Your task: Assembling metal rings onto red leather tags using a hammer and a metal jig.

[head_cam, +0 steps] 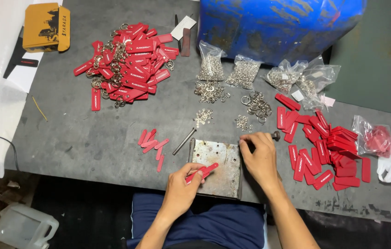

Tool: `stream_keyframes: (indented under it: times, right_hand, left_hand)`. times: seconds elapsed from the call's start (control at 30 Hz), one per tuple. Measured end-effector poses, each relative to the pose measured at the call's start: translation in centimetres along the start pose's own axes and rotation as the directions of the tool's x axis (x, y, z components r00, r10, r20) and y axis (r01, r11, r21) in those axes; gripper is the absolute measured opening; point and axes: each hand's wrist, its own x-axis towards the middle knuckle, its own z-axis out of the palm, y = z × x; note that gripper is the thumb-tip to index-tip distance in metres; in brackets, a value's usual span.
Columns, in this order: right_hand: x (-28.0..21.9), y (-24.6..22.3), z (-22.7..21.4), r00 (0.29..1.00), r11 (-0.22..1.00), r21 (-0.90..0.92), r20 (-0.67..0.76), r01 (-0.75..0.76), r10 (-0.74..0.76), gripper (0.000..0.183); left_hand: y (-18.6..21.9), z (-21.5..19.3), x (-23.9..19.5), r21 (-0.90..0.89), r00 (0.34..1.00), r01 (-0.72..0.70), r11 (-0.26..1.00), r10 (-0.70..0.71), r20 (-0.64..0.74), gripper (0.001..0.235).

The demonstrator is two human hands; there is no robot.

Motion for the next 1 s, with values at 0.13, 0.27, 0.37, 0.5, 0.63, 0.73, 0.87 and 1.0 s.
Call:
stream_keyframes:
  times: [0.13, 0.27, 0.37, 0.5, 0.63, 0.73, 0.87, 1.0]
  right_hand:
    - [2.9, 0.9, 1.9, 0.996, 0.994, -0.066, 0.029, 0.089, -0.087, 0.011]
    - [4.1, 1.6, 3.3, 0.993, 0.917, -0.393, 0.113, 0.063, -0.02, 0.018]
    - [3.6, 2.4, 4.1, 0.991, 0.887, -0.451, 0.129, 0.094, -0.039, 0.014]
    - [3.4, 2.5, 4.4, 0.987, 0.909, -0.406, 0.157, 0.091, -0.029, 0.011]
    - [3.7, 1.9, 3.6, 0.989, 0.872, -0.466, 0.094, 0.148, -0.117, 0.009]
    - [3.4, -1.4, 1.6, 0.997, 0.997, -0.04, 0.039, 0.064, -0.062, 0.01]
    - [0.7, -4.7, 0.0, 0.935, 0.652, 0.672, 0.206, -0.35, 0.29, 0.004]
    - [-3.4, -4.4, 1.3, 0.911, 0.445, 0.801, 0.294, -0.4, 0.289, 0.013]
  left_hand:
    - [-0.1, 0.4, 1.2, -0.002, 1.0, -0.022, 1.0, 0.022, -0.003, 0.02]
    - [0.1, 0.4, 2.0, -0.023, 1.0, -0.004, 1.0, 0.004, -0.006, 0.02]
    - [0.7, 0.2, 2.3, -0.016, 1.0, 0.002, 1.0, -0.003, -0.013, 0.02]
    - [2.0, -0.1, 2.6, -0.012, 0.996, 0.085, 0.996, -0.085, -0.011, 0.021]
    - [1.9, 0.0, 2.9, -0.019, 0.998, 0.061, 0.998, -0.061, -0.02, 0.021]
    - [1.7, 0.1, 2.8, 0.018, 0.997, 0.077, 0.997, -0.077, -0.029, 0.022]
    - [1.0, 0.5, 2.9, 0.006, 0.997, -0.018, 1.0, 0.018, -0.073, 0.02]
    - [1.1, 0.8, 2.5, -0.001, 0.997, -0.024, 1.0, 0.024, -0.072, 0.022]
